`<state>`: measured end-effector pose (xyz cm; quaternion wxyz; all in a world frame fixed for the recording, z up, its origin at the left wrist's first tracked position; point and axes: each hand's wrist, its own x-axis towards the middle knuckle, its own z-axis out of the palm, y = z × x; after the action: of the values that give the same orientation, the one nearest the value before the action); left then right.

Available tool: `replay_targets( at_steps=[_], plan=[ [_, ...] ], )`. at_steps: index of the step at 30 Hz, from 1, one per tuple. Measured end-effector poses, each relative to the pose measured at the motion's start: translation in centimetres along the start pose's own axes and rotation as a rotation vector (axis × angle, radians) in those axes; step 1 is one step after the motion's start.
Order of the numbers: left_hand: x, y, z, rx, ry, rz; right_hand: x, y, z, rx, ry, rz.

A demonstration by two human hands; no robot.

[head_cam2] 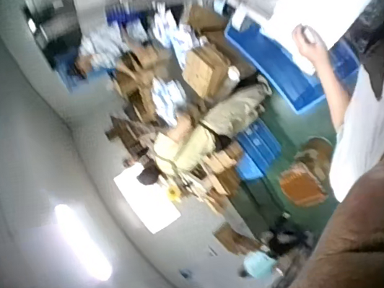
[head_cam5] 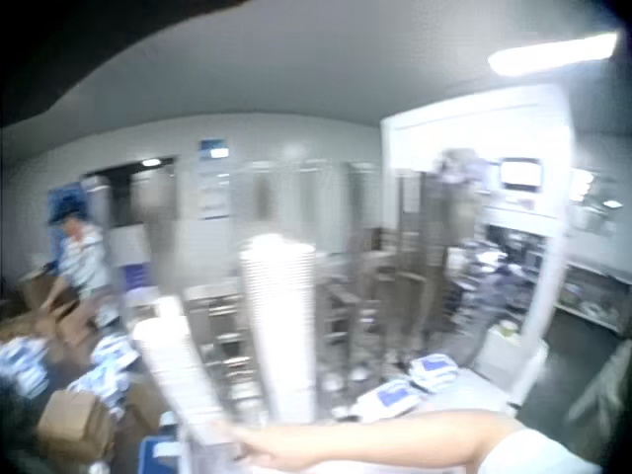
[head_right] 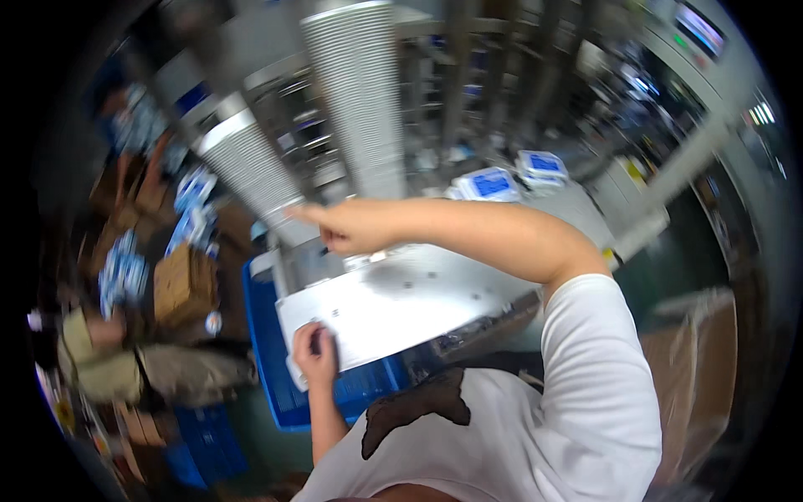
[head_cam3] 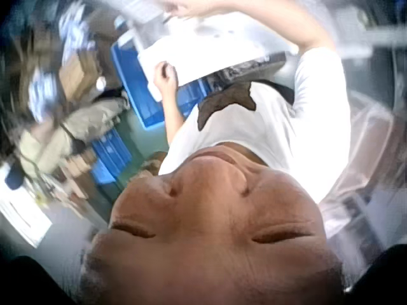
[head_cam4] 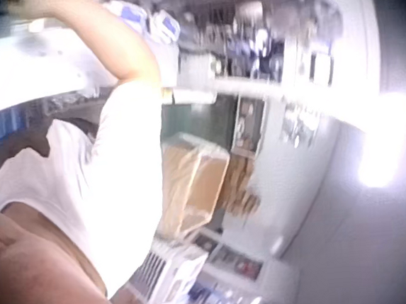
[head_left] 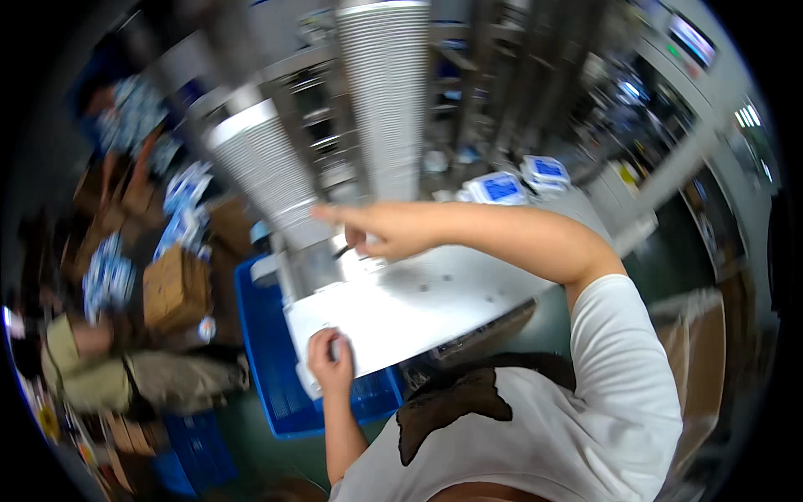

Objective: The person packs blue-wrapped product packets into cardboard boxes on a metal table. They then move to a large container to load white plastic trays into a packaging machine.

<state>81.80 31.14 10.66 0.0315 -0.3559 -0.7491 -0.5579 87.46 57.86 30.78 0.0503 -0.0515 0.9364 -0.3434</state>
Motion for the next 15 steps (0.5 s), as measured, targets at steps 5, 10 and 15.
replay_targets(
  at_steps=[5,10,15],
  plan=[
    [0.8,4.8,4.0,0.097,0.030,0.298,-26.7,6.7,0.9,-0.030,0.364,0.291],
    [1.4,24.4,14.3,-0.193,-0.182,0.785,-58.1,6.7,3.9,-0.267,0.940,0.828],
    [-2.4,48.0,27.7,-0.732,-0.697,1.366,-88.0,2.9,15.6,-0.196,1.416,1.377]
  ],
)
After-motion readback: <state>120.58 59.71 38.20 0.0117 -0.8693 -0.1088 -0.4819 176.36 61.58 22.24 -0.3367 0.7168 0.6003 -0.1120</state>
